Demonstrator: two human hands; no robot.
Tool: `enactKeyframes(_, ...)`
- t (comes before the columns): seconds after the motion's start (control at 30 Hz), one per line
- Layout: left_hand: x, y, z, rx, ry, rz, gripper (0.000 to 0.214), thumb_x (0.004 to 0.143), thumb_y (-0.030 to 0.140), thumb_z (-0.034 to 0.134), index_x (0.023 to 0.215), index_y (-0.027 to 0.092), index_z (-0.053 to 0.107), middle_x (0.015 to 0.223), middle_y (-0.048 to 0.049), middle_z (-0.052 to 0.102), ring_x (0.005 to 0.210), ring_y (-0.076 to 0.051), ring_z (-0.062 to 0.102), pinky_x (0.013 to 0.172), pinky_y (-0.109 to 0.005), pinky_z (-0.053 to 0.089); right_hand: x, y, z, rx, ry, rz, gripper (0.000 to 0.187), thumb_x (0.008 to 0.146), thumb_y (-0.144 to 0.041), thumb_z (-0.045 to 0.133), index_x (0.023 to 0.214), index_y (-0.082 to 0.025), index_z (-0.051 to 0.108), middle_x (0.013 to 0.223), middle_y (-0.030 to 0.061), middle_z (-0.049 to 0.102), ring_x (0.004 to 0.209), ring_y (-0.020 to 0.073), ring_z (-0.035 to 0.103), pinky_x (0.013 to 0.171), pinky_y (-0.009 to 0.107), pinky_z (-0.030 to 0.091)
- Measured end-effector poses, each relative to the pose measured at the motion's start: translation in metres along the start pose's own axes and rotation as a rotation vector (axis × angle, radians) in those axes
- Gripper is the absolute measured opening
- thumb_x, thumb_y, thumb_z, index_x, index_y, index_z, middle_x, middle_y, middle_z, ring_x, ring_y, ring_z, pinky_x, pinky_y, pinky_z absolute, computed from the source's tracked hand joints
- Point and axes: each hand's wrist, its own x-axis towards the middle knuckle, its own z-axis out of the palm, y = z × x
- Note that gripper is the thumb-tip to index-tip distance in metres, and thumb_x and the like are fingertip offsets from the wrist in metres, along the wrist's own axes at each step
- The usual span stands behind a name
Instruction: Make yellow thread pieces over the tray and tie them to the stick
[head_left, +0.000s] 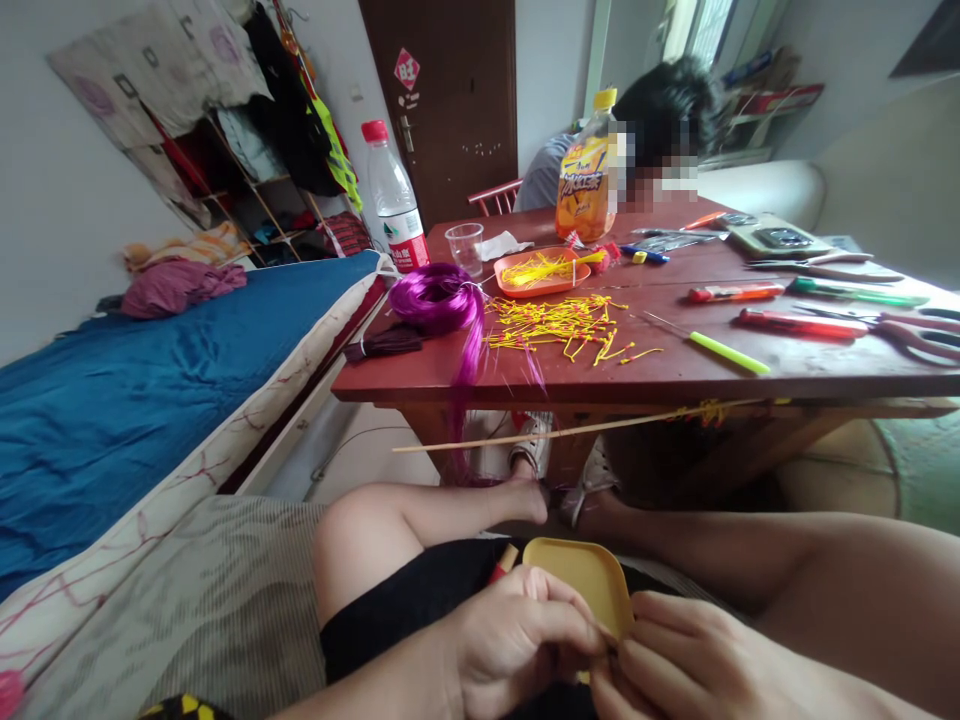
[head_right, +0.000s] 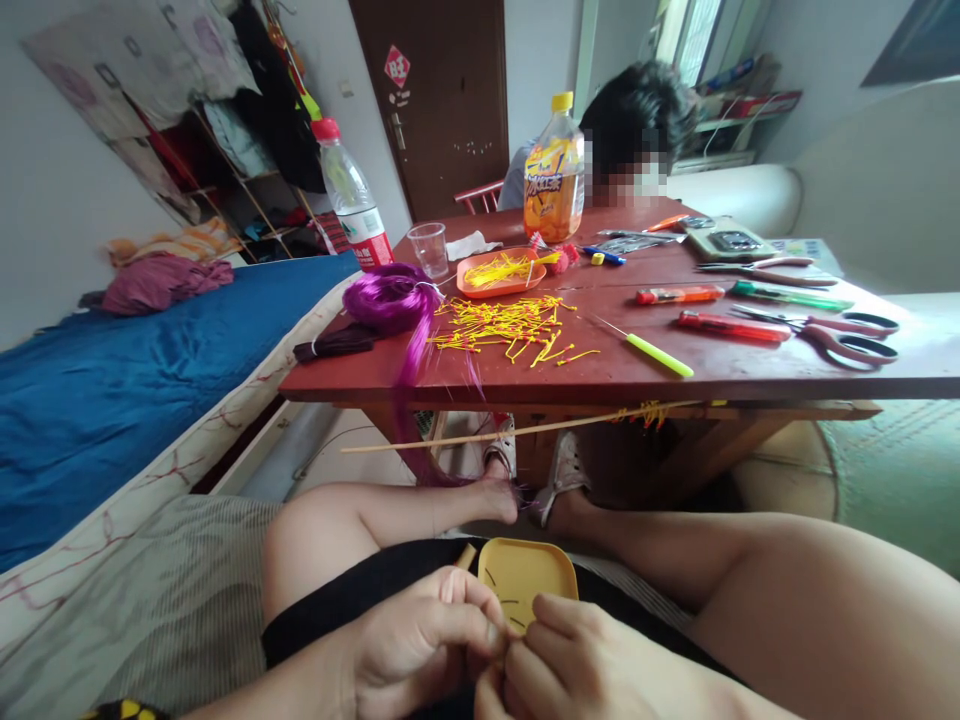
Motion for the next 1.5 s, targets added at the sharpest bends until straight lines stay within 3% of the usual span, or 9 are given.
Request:
enactKeyframes(0.07, -0.003, 0.001, 0.001, 0.078, -0.017, 0.081, 0.004, 0.046, 0.014, 0.061, 0.049, 0.013, 0.059, 0.049, 0.0026, 0.051, 0.051, -0.008, 0.041, 0.057, -0.021, 0.029, 0.001, 0.0, 0.0, 0.176, 0.043, 0.13, 0.026, 0.089, -0.008, 0.031, 0.085, -0.017, 0.055, 0.056, 0.0, 0.056, 0.043, 0.0129, 0.047, 0.047, 0.027, 0.037)
enactKeyframes(0.17, -0.008, 0.001, 0.001, 0.305, -0.027, 0.377, 0.01, 0.057, 0.02, 0.064, 0.052, 0.014, 0.058, 0.067, -0.0012, 0.054, 0.069, -0.013, 0.049, 0.069, -0.025, 0.035, 0.006, -0.001, 0.002, 0.663, 0.051, 0.6, 0.026, 0.094, -0.025, 0.031, 0.074, -0.02, 0.047, 0.054, -0.0018, 0.052, 0.043, 0.0095, 0.043, 0.043, 0.022, 0.032)
enactKeyframes(0.3, -0.009, -0.01, -0.001, 0.844, 0.235, 0.968, 0.013, 0.066, 0.011, 0.054, 0.055, 0.016, 0.055, 0.075, -0.0023, 0.047, 0.074, -0.014, 0.05, 0.067, -0.026, 0.04, 0.016, -0.002, 0.006, 1.447, -0.015, 1.2, 0.038, 0.084, -0.055, 0.044, 0.072, -0.02, 0.042, 0.04, -0.0107, 0.036, 0.031, 0.0031, 0.023, 0.032, 0.015, 0.017)
enactKeyframes(0.43, -0.004, -0.02, -0.004, 1.279, 0.462, 1.54, 0.02, 0.066, 0.0, 0.047, 0.055, 0.017, 0.05, 0.069, -0.0007, 0.051, 0.063, -0.011, 0.045, 0.059, -0.025, 0.037, 0.019, -0.001, 0.009, 1.753, 0.0, 1.354, 0.046, 0.069, -0.063, 0.057, 0.074, -0.018, 0.046, 0.032, -0.0111, 0.04, 0.023, 0.0005, 0.019, 0.026, 0.013, 0.01)
enactKeyframes(0.57, 0.004, -0.021, -0.01, 1.448, 0.353, 1.763, 0.02, 0.073, 0.001, 0.047, 0.062, 0.017, 0.052, 0.069, 0.002, 0.063, 0.061, -0.01, 0.049, 0.059, -0.026, 0.037, 0.015, -0.002, 0.014, 1.875, 0.008, 1.389, 0.032, 0.072, -0.047, 0.061, 0.07, -0.017, 0.049, 0.03, -0.0108, 0.039, 0.023, 0.0001, 0.019, 0.027, 0.013, 0.008)
enactKeyframes(0.73, 0.005, -0.018, -0.017, 1.54, 0.334, 1.762, 0.022, 0.077, 0.003, 0.043, 0.061, 0.016, 0.053, 0.069, 0.0009, 0.065, 0.058, -0.011, 0.048, 0.057, -0.028, 0.035, 0.012, -0.002, 0.016, 1.778, 0.037, 1.38, 0.028, 0.078, -0.045, 0.05, 0.073, -0.017, 0.049, 0.036, -0.0091, 0.041, 0.028, 0.0027, 0.025, 0.031, 0.015, 0.016)
enactKeyframes(1.0, -0.007, -0.017, -0.011, 1.629, 0.519, 1.435, 0.021, 0.08, 0.005, 0.043, 0.067, 0.014, 0.056, 0.067, -0.0037, 0.061, 0.063, -0.016, 0.048, 0.06, -0.03, 0.036, 0.014, -0.004, 0.009, 0.617, -0.292, 0.982, 0.01, 0.08, -0.012, 0.041, 0.076, -0.02, 0.046, 0.072, 0.0042, 0.062, 0.064, 0.0175, 0.058, 0.058, 0.026, 0.039)
enactKeyframes(1.3, -0.004, -0.016, -0.007, 1.513, 0.543, 1.335, 0.019, 0.08, 0.003, 0.045, 0.071, 0.015, 0.056, 0.07, -0.0029, 0.063, 0.064, -0.016, 0.05, 0.059, -0.03, 0.037, 0.01, -0.01, 0.023, 0.522, -0.139, 0.918, 0.025, 0.087, -0.016, 0.034, 0.072, -0.019, 0.054, 0.07, 0.0037, 0.062, 0.062, 0.0173, 0.058, 0.056, 0.025, 0.04)
enactKeyframes(1.5, -0.008, -0.014, -0.012, 1.384, 0.487, 1.143, 0.015, 0.079, 0.006, 0.051, 0.071, 0.017, 0.057, 0.077, -0.003, 0.063, 0.071, -0.017, 0.055, 0.064, -0.03, 0.042, 0.009, -0.01, 0.017, 0.74, -0.12, 1.034, 0.022, 0.087, -0.022, 0.037, 0.073, -0.018, 0.053, 0.069, 0.0012, 0.058, 0.062, 0.0143, 0.052, 0.059, 0.023, 0.038)
